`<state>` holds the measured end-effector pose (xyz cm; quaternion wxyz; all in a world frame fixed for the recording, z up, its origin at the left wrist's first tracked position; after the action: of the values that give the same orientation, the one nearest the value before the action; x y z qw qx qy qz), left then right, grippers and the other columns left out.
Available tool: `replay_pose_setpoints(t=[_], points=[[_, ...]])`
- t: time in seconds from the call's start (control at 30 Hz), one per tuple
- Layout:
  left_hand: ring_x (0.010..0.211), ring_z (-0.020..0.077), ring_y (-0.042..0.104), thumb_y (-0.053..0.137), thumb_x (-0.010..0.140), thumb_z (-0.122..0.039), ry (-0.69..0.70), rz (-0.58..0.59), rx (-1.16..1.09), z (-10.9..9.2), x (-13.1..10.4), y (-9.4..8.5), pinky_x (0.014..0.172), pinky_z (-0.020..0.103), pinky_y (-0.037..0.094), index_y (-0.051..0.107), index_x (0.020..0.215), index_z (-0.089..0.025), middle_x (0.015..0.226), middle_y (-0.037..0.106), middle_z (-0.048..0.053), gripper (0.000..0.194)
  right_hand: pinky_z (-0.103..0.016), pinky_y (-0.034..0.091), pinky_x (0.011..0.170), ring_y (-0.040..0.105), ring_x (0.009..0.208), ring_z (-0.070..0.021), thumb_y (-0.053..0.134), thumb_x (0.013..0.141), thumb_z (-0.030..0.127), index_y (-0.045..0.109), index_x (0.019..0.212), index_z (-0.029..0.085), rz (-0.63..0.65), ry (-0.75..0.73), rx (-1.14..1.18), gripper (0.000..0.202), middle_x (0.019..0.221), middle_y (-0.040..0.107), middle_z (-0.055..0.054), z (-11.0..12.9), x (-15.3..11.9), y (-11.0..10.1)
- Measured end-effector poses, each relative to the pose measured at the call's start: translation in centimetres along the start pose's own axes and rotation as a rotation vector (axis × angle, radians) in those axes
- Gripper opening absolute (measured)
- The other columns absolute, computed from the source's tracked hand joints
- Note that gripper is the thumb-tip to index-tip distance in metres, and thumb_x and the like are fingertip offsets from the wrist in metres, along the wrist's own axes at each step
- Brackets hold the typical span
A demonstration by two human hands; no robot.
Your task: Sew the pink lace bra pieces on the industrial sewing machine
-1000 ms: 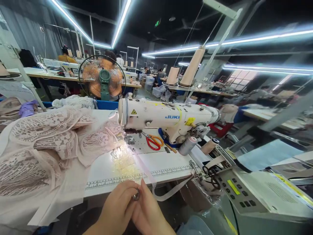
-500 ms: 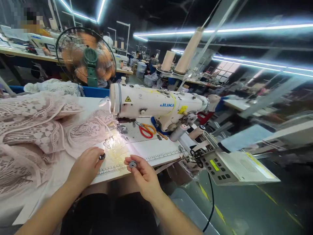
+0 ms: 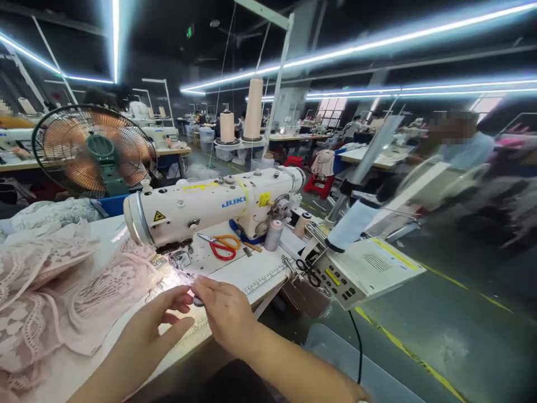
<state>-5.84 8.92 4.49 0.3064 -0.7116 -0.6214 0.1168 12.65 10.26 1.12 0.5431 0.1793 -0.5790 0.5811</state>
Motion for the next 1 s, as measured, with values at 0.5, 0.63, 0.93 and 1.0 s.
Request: replay_pose_setpoints(t=[0.5, 0.63, 0.93, 1.0], points=[[0.081, 0.0203, 0.064, 0.068, 0.061, -0.044, 0.213, -0.191, -0.030, -11.7, 14.7, -3.2, 0.073, 0.036, 0.056, 0.053, 0.090, -0.019, 0.085, 0.065, 0.005, 0.042, -0.033, 0.037, 0.109, 0.046, 0.130, -0.0208, 0.051, 0.085, 0.014, 0.050, 0.134, 0.008, 0.083, 0.187, -0.310, 0.049, 0.135, 0.056, -0.012, -7.0, 14.9, -8.1], [0.089, 0.0233, 0.064, 0.061, 0.066, -0.044, 0.339, -0.243, 0.217, -13.8, 18.5, -4.2, 0.080, 0.040, 0.054, 0.054, 0.106, -0.018, 0.094, 0.067, 0.007, 0.048, -0.044, 0.043, 0.098, 0.056, 0.113, -0.0300, 0.060, 0.084, 0.027, 0.067, 0.112, 0.013, 0.176, 0.466, -0.420, 0.031, 0.115, 0.066, -0.014, -11.8, 19.5, -10.0], [0.098, 0.0250, 0.064, 0.059, 0.074, -0.032, 0.353, -0.259, 0.365, -13.3, 24.2, -2.5, 0.085, 0.041, 0.052, 0.053, 0.118, -0.016, 0.102, 0.071, 0.009, 0.047, -0.032, 0.046, 0.082, 0.064, 0.095, -0.0236, 0.068, 0.079, 0.024, 0.071, 0.093, 0.020, 0.199, 0.615, -0.338, 0.014, 0.095, 0.070, -0.009, -14.0, 21.9, -9.1], [0.100, 0.0243, 0.063, 0.058, 0.076, -0.032, 0.330, -0.264, 0.367, -13.1, 24.9, -2.1, 0.086, 0.039, 0.051, 0.053, 0.119, -0.014, 0.103, 0.071, 0.010, 0.047, -0.032, 0.044, 0.085, 0.061, 0.101, -0.0229, 0.061, 0.085, 0.024, 0.067, 0.104, 0.017, 0.061, 0.666, -0.311, 0.021, 0.106, 0.067, -0.012, -13.9, 22.0, -10.0]])
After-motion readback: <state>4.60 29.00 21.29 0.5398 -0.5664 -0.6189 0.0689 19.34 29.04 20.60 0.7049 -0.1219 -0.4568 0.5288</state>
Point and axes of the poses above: each hand's wrist, its own x-axis towards the middle knuckle, its own y-axis out of the palm, z = x × y, the point moved 1 cm from there along x, towards the middle knuckle
